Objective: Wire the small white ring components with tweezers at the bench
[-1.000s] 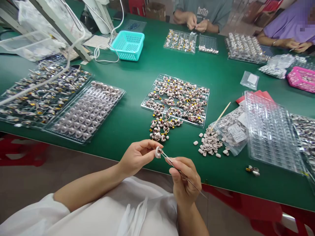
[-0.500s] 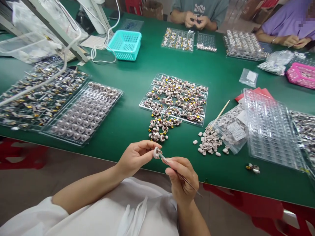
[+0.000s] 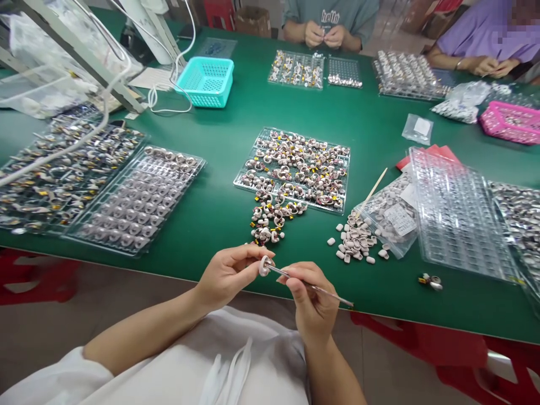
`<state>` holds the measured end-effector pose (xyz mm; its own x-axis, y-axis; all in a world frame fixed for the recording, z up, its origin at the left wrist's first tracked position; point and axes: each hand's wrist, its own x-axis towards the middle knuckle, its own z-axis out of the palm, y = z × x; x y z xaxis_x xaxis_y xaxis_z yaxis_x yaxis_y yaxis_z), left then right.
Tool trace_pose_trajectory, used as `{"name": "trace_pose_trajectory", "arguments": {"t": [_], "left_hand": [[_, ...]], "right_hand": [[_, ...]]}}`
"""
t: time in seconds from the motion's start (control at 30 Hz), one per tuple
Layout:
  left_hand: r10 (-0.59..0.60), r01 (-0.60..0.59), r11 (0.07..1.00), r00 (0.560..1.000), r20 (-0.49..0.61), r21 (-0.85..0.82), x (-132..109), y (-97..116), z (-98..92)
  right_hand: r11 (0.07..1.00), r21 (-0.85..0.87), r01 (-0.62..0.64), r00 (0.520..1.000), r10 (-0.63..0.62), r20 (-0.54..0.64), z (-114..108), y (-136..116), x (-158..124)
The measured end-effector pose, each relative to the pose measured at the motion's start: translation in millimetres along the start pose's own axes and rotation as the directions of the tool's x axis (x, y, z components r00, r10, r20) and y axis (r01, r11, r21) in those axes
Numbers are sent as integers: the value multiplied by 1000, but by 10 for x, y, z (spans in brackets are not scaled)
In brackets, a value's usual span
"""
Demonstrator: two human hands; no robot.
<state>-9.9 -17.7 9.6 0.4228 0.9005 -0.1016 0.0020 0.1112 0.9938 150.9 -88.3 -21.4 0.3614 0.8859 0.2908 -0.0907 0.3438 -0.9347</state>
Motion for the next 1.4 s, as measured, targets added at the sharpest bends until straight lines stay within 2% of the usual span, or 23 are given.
{"name": "trace_pose_trajectory", "arguments": {"t": [0.13,0.23,0.37,0.47,0.57,0.67,0.8,0.97,1.13,1.4], "left_hand": [[-19,19,1000,999,42,-17,5,21,-5],[-40,44,998,996,82,-53,10,10,-12],[-46,53,995,995,89,-83,14,-23,-21],[-53,62,991,996,77,-119,8,-28,-14],[-46,55,986,997,56,-160,1,-17,14],[-20,27,983,999,44,-183,0,-7,47],[1,5,982,1000,29,-191,0,1,68],[-34,32,976,999,-5,-215,-17,2,82],[-56,52,972,998,-9,-229,-35,-43,101],[-53,61,989,997,64,-134,-22,0,69]], "right_hand": [[992,122,-28,999,24,38,-14,63,63],[995,88,50,996,-56,69,-32,78,87],[993,36,111,993,-112,25,-72,-23,109],[997,-70,30,999,-28,22,-95,-104,113],[972,-221,-77,988,104,113,-57,-92,95],[958,-269,-95,970,149,190,46,-23,66],[962,-250,-107,979,146,145,170,16,54],[971,-189,-145,971,176,162,213,-13,80],[963,-174,-204,973,219,75,263,9,70],[966,-123,-228,973,231,12,267,17,99]]}}
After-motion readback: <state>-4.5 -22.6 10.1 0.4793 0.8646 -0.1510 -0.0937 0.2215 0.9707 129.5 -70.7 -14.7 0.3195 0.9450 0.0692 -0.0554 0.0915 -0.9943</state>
